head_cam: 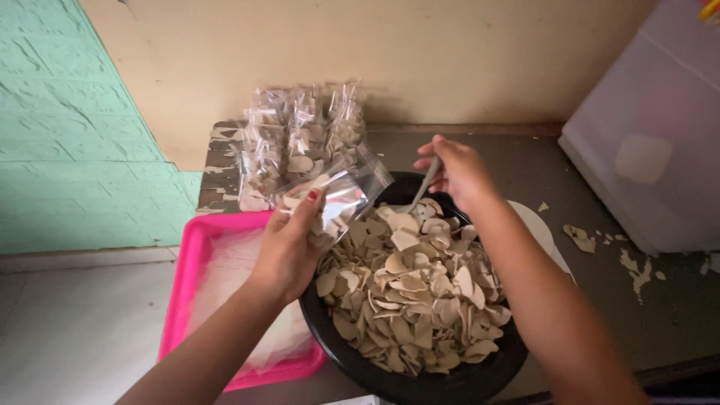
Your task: The person transfers crackers from a large bowl into small plastic bags using a spoon, weighs each bag on a scale, and places them in a group.
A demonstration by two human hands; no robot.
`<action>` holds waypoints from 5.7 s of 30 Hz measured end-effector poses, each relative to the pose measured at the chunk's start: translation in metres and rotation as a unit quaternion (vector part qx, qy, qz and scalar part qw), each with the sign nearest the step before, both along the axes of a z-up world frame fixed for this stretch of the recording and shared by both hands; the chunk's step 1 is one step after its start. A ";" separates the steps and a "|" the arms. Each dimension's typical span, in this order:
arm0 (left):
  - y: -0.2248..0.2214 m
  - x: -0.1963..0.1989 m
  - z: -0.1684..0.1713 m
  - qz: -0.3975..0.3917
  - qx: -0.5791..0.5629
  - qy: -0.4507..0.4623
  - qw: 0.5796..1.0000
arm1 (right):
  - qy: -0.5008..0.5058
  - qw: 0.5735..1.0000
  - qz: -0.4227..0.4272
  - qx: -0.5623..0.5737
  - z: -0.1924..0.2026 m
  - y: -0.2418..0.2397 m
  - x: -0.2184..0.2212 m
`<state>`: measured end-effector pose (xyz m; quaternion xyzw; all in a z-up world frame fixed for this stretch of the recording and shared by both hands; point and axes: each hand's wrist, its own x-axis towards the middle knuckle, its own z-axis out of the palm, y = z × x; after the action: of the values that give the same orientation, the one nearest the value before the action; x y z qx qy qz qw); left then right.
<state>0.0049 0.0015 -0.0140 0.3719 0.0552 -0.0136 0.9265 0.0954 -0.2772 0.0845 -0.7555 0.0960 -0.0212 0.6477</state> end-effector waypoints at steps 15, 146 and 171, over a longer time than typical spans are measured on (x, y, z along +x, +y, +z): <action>0.008 -0.034 0.072 -0.088 -0.044 -0.072 0.993 | -0.122 0.987 -0.051 -0.094 0.161 0.067 -0.025; -0.052 -0.015 0.134 -0.113 0.042 -0.204 0.971 | -0.426 0.746 0.253 -0.445 0.155 0.039 -0.156; 0.026 -0.005 0.067 -0.135 0.685 -0.093 0.710 | -0.217 0.779 0.076 -0.584 0.152 -0.037 -0.163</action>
<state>0.0004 0.0273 0.0534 0.9075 -0.0875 -0.0626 0.4060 -0.0674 -0.3142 0.2366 -0.9692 -0.1356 -0.1868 0.0854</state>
